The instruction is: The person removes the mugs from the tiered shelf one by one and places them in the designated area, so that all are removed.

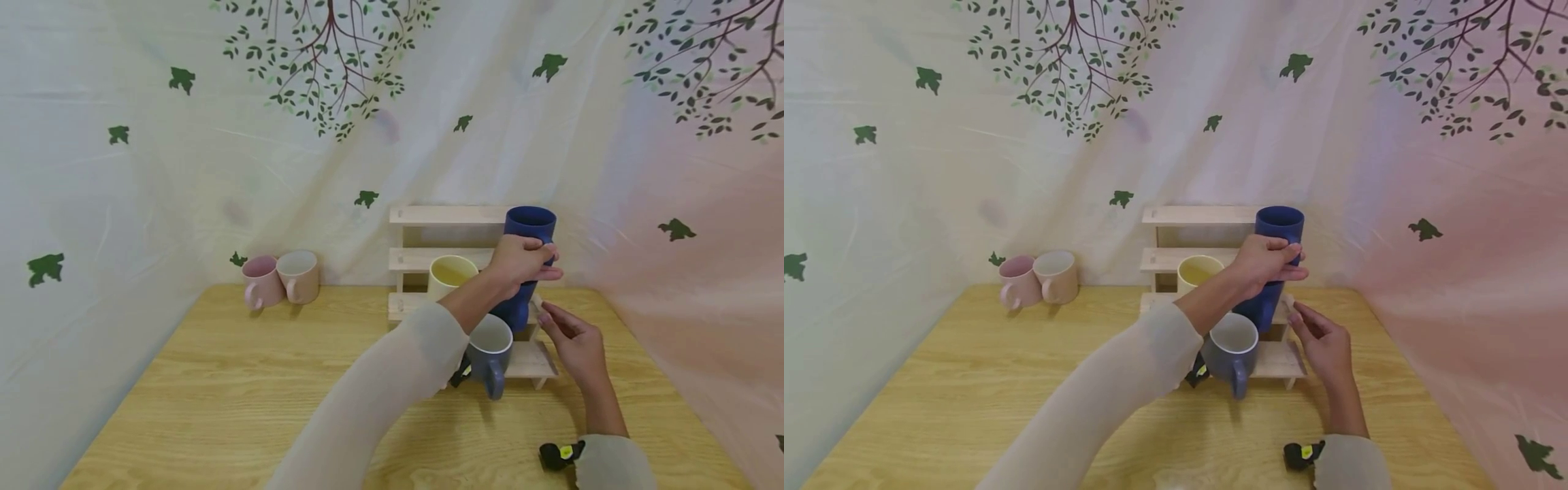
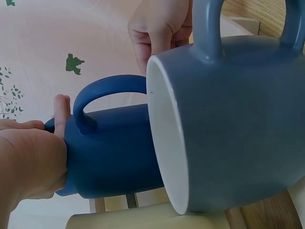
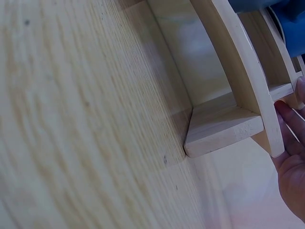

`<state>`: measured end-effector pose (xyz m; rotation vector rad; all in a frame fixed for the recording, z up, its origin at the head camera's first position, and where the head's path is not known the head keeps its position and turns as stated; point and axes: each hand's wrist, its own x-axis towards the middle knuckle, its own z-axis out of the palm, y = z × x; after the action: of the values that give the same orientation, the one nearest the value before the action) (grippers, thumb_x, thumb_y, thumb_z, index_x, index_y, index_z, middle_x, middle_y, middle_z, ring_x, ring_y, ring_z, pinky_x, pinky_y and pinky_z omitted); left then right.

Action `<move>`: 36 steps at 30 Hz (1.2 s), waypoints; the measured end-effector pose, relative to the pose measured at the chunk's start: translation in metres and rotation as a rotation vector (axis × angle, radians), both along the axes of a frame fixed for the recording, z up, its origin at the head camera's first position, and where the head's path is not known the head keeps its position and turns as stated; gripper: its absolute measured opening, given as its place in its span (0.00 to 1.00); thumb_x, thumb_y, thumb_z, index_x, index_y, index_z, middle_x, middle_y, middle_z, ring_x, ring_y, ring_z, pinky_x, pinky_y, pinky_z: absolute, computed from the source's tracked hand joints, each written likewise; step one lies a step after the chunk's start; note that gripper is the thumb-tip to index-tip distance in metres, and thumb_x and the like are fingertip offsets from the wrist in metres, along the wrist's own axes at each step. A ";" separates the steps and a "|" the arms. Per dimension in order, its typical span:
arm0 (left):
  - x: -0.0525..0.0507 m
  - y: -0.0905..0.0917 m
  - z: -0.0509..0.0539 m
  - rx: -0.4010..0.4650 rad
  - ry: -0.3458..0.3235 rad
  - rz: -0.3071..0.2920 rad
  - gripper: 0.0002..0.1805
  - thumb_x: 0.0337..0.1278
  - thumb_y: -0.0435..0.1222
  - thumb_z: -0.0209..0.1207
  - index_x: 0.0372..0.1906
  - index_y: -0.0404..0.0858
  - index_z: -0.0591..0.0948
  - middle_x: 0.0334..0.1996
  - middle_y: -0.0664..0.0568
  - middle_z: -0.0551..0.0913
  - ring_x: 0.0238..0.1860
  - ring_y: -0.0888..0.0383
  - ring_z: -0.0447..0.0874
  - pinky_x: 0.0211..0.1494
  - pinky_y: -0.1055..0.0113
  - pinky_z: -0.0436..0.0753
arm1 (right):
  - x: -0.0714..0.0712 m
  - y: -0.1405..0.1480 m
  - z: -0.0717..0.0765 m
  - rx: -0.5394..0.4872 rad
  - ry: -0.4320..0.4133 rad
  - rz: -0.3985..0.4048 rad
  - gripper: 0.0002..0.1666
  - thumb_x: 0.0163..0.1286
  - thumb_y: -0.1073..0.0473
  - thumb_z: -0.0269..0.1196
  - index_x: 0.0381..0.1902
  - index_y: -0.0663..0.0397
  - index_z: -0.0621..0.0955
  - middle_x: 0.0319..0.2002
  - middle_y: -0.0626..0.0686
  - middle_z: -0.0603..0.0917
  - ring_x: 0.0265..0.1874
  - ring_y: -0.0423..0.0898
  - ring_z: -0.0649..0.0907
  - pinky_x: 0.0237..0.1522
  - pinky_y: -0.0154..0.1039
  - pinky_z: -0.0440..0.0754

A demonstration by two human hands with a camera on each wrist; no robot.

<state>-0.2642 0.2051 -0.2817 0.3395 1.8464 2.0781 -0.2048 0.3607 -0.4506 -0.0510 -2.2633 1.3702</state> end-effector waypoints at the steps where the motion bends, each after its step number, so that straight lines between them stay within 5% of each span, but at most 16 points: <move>1: 0.001 0.000 0.000 0.000 0.005 0.006 0.11 0.72 0.34 0.61 0.46 0.30 0.87 0.31 0.49 0.88 0.35 0.50 0.92 0.43 0.64 0.89 | 0.000 0.000 0.000 0.000 0.002 -0.001 0.27 0.77 0.48 0.62 0.65 0.58 0.81 0.50 0.40 0.87 0.43 0.25 0.84 0.45 0.20 0.80; 16: 0.003 -0.008 0.004 -0.002 0.123 0.042 0.12 0.73 0.35 0.60 0.48 0.32 0.88 0.32 0.53 0.88 0.35 0.54 0.92 0.44 0.67 0.88 | 0.001 -0.004 0.004 -0.038 0.026 0.005 0.24 0.75 0.55 0.64 0.64 0.62 0.81 0.44 0.34 0.87 0.41 0.24 0.84 0.41 0.20 0.81; 22: 0.003 -0.015 0.008 0.019 0.187 0.015 0.12 0.74 0.36 0.59 0.48 0.32 0.87 0.35 0.53 0.89 0.35 0.56 0.92 0.44 0.68 0.88 | 0.004 -0.009 0.009 -0.038 0.028 0.001 0.22 0.75 0.59 0.64 0.62 0.67 0.81 0.44 0.40 0.88 0.39 0.24 0.85 0.41 0.20 0.82; 36: 0.004 -0.052 0.028 0.083 0.311 -0.072 0.15 0.75 0.35 0.56 0.55 0.29 0.84 0.42 0.49 0.89 0.36 0.56 0.92 0.43 0.71 0.88 | -0.001 -0.001 -0.002 -0.042 0.051 0.002 0.24 0.75 0.53 0.65 0.62 0.62 0.82 0.44 0.32 0.86 0.42 0.26 0.85 0.44 0.21 0.81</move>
<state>-0.2603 0.1533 -0.2534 0.7781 1.8838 2.1537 -0.2063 0.3597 -0.4523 -0.0282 -2.1932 1.4044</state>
